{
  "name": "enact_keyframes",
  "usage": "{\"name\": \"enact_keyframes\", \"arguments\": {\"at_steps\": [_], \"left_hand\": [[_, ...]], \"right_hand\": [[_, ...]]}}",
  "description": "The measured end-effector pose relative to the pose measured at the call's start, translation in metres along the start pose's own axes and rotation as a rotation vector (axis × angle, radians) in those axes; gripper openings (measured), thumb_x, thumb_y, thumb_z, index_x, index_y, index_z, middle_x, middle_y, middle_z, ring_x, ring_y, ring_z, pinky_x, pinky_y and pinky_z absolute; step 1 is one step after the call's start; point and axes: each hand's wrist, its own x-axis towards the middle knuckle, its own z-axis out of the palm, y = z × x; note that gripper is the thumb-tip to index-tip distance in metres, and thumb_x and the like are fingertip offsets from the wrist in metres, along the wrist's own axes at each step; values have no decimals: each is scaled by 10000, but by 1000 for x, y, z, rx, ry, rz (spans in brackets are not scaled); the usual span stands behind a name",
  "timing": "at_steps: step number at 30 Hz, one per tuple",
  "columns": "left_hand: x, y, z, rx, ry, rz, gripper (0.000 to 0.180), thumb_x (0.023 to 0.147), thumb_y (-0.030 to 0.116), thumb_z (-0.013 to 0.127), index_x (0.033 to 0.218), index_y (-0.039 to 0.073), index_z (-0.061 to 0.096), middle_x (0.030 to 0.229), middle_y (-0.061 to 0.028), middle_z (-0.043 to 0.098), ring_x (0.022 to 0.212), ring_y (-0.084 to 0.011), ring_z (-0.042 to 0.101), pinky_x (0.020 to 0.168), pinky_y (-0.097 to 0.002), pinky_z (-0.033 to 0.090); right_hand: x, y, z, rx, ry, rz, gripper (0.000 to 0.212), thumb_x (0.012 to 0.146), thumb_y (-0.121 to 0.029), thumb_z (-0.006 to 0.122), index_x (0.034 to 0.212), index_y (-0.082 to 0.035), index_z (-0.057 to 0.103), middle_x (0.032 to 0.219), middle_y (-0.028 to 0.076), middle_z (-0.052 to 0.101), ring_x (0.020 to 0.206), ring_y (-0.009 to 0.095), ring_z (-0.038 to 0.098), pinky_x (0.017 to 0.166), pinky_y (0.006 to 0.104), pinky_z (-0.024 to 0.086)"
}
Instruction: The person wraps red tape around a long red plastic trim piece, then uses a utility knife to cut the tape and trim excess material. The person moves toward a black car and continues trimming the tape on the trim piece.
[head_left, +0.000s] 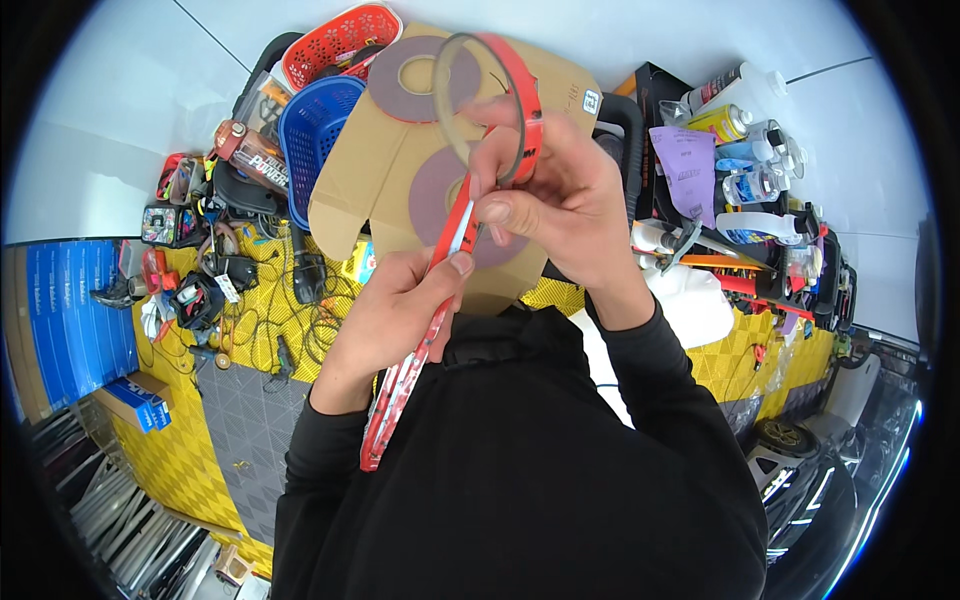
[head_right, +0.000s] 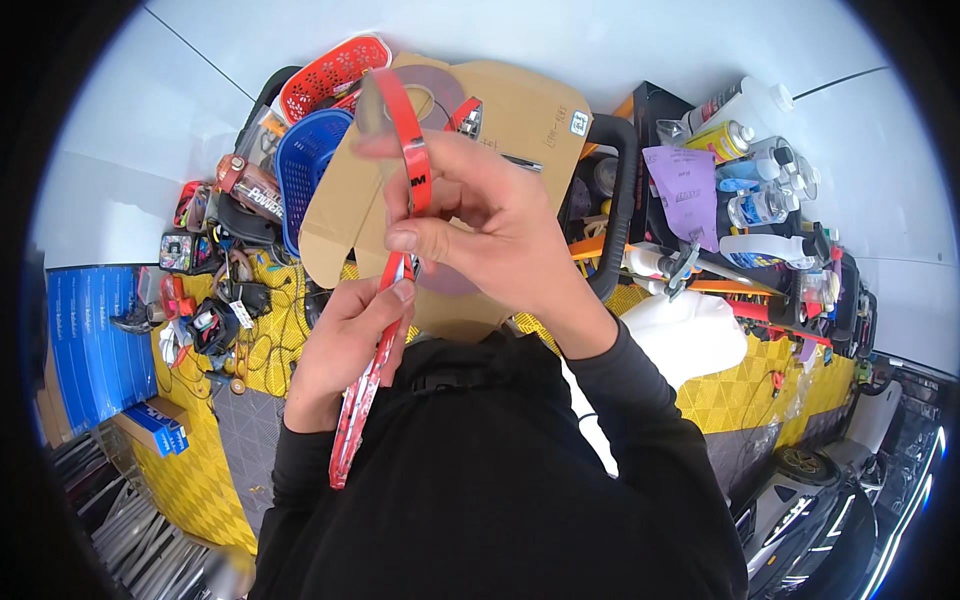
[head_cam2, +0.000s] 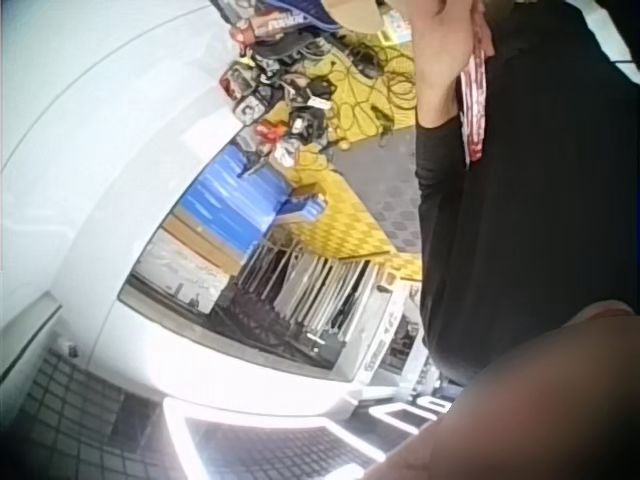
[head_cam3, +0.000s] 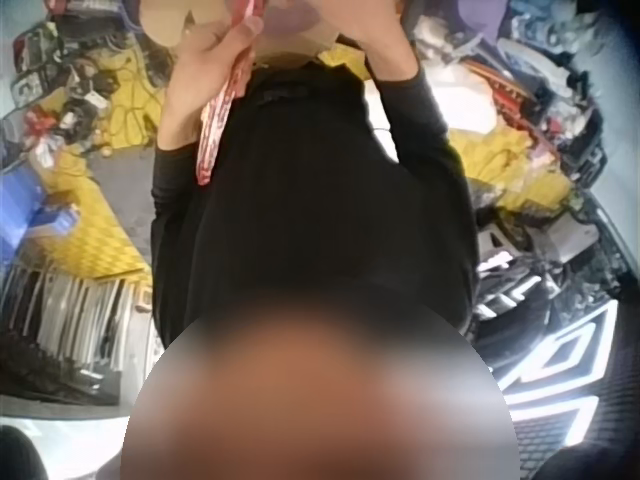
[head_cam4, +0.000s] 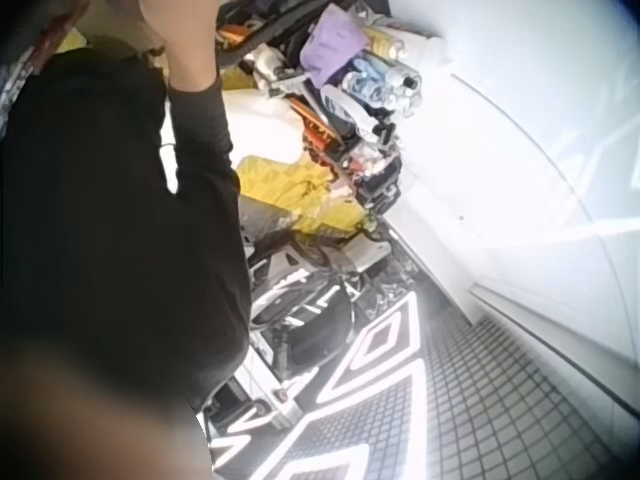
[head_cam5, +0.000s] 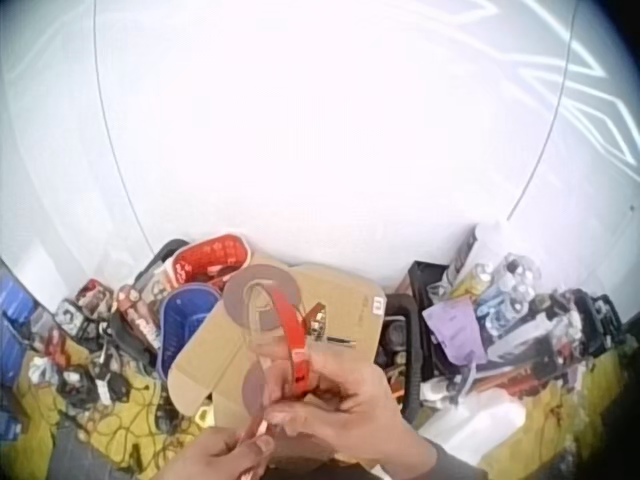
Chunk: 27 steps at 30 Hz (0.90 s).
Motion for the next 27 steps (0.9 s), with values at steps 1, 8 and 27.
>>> {"name": "enact_keyframes", "arguments": {"at_steps": [1,8,27], "left_hand": [[0,0,0,-4,2,4,429,1082,325,571,762,41,533,540,-15,534,406,-119,548,421,-267,389],[-6,-5,6,-18,13,8,426,1078,321,585,761,39,544,543,-10,536,408,-114,550,423,-256,392],[-18,-3,11,39,74,48,414,1100,271,526,751,50,535,505,-30,540,378,-101,505,410,-238,359]], "right_hand": [[-1,5,-2,-116,21,-114,581,908,-4,772,1446,-8,551,968,91,660,808,126,616,690,250,522],[0,4,-8,-889,198,-510,363,829,-26,794,1183,-101,779,975,72,667,832,192,656,710,308,531],[5,7,-6,-1062,110,-269,387,917,43,638,1253,-118,742,1239,80,757,969,259,770,812,317,648]]}}
